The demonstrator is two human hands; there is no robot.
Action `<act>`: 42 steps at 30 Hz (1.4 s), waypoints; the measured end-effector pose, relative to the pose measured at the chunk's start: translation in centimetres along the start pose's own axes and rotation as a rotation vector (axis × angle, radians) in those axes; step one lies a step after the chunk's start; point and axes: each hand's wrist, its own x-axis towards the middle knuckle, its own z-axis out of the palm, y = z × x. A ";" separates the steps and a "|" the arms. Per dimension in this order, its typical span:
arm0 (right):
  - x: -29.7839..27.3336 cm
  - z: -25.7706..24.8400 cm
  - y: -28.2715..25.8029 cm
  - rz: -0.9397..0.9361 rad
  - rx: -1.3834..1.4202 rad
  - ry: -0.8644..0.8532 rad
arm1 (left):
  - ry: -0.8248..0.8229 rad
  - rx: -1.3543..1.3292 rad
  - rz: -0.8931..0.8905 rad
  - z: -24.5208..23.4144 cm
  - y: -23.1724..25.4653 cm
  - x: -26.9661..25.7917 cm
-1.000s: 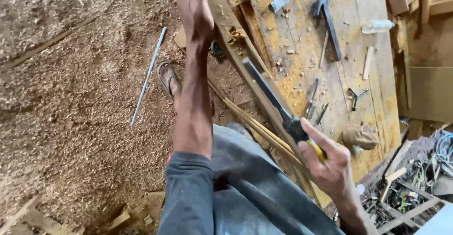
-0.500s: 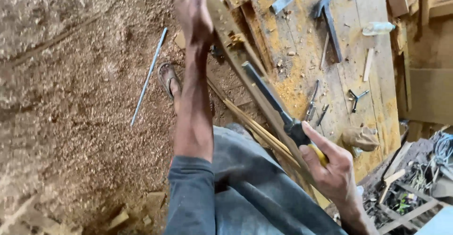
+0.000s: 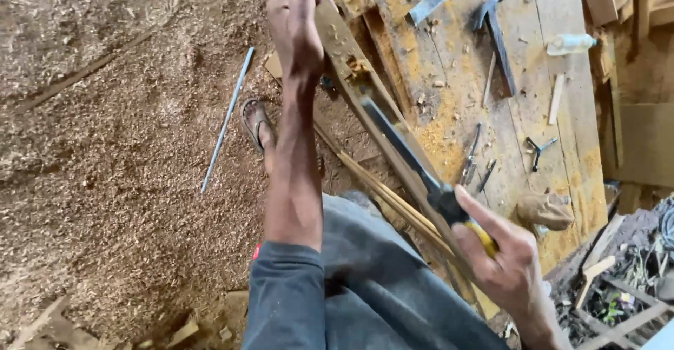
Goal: The person uses a chisel to carve a rectangular groove into a long wooden plank. They repeatedly strike the chisel with a mallet to remove wood chips and deepen the groove along the plank's length.
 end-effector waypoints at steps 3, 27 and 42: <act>0.5 -0.2 0.4 0.042 0.017 -0.045 | 0.018 0.034 0.034 -0.5 0.1 0.3; 2.0 1.0 -1.6 0.071 0.070 0.006 | -0.047 0.009 0.023 -1.0 -0.2 -0.2; 3.2 1.4 -1.6 0.123 0.093 0.019 | -0.082 -0.003 -0.010 -0.5 -0.2 0.2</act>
